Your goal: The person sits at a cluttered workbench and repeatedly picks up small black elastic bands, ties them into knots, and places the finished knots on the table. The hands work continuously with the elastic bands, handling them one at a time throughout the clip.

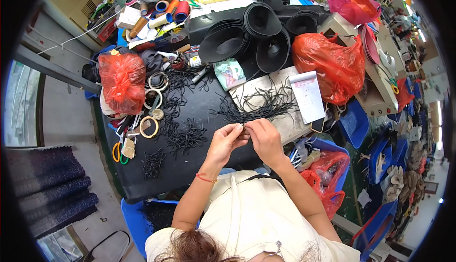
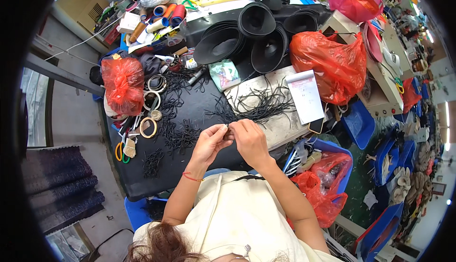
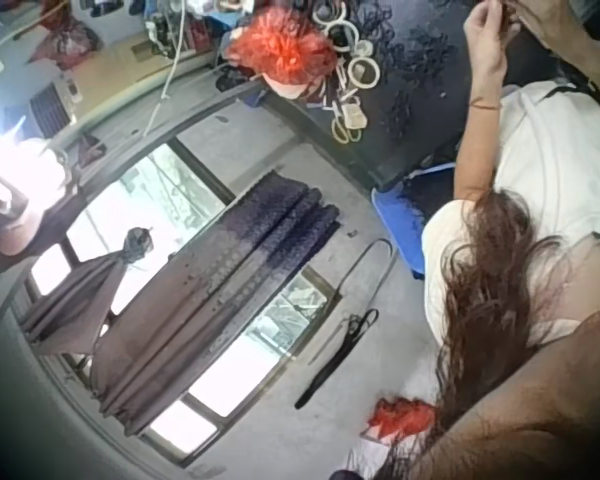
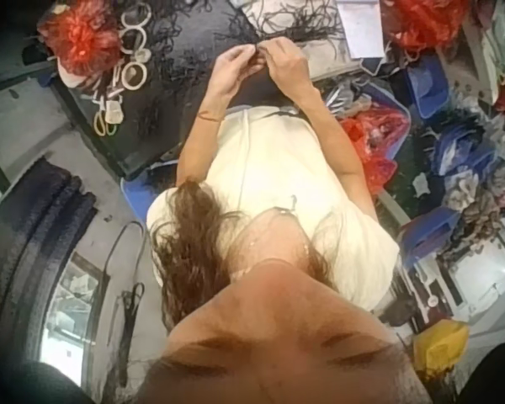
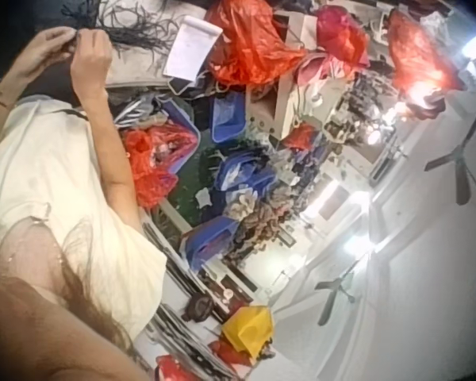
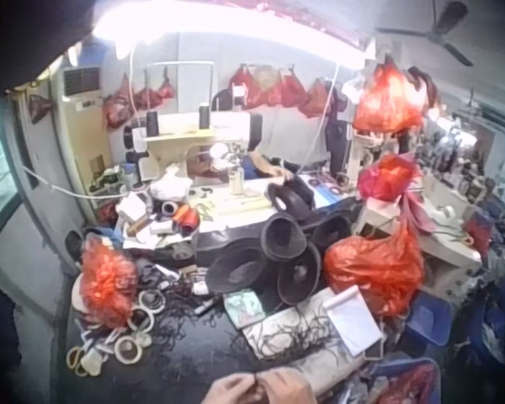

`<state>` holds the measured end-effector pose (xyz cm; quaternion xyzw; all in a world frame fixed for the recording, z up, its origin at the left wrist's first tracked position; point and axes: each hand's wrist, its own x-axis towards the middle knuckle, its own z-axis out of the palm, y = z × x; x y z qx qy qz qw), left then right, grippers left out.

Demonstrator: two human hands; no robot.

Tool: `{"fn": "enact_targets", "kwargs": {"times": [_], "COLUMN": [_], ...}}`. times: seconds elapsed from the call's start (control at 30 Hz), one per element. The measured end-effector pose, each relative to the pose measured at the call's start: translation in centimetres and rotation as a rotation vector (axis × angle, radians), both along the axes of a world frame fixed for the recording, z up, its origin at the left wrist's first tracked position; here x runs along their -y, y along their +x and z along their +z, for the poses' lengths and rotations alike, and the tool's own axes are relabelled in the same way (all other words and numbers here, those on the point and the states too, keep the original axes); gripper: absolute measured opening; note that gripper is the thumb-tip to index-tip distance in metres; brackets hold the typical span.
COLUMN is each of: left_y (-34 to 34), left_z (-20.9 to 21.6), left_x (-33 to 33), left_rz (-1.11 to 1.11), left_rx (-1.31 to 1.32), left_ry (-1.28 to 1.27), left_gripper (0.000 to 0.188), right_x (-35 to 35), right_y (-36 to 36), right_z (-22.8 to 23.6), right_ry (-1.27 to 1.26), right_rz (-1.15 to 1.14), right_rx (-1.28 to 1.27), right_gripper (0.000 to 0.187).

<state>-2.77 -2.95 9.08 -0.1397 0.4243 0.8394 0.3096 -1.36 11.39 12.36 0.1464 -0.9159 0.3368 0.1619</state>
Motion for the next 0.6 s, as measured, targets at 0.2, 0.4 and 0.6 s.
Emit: {"fn": "enact_targets", "kwargs": {"times": [0.2,0.4,0.6], "left_y": [0.3,0.4,0.3], "left_z": [0.0,1.0,1.6], "left_x": [0.6,2.0,2.1], "left_rz": [-0.088,-0.391,-0.182], "left_rx": [-0.156,-0.725,-0.294], "left_ry": [-0.118,-0.750,0.007], "left_gripper": [0.017,0.015,0.022], "right_x": [-0.5,-2.2,-2.7], "right_y": [0.5,0.4,0.2], "right_z": [-0.3,3.8,2.1], "right_ry": [-0.034,0.243,-0.191], "right_rz": [0.030,0.211,0.084], "right_rx": [0.039,0.069,0.292], "right_gripper": [0.012,0.012,0.011]}}
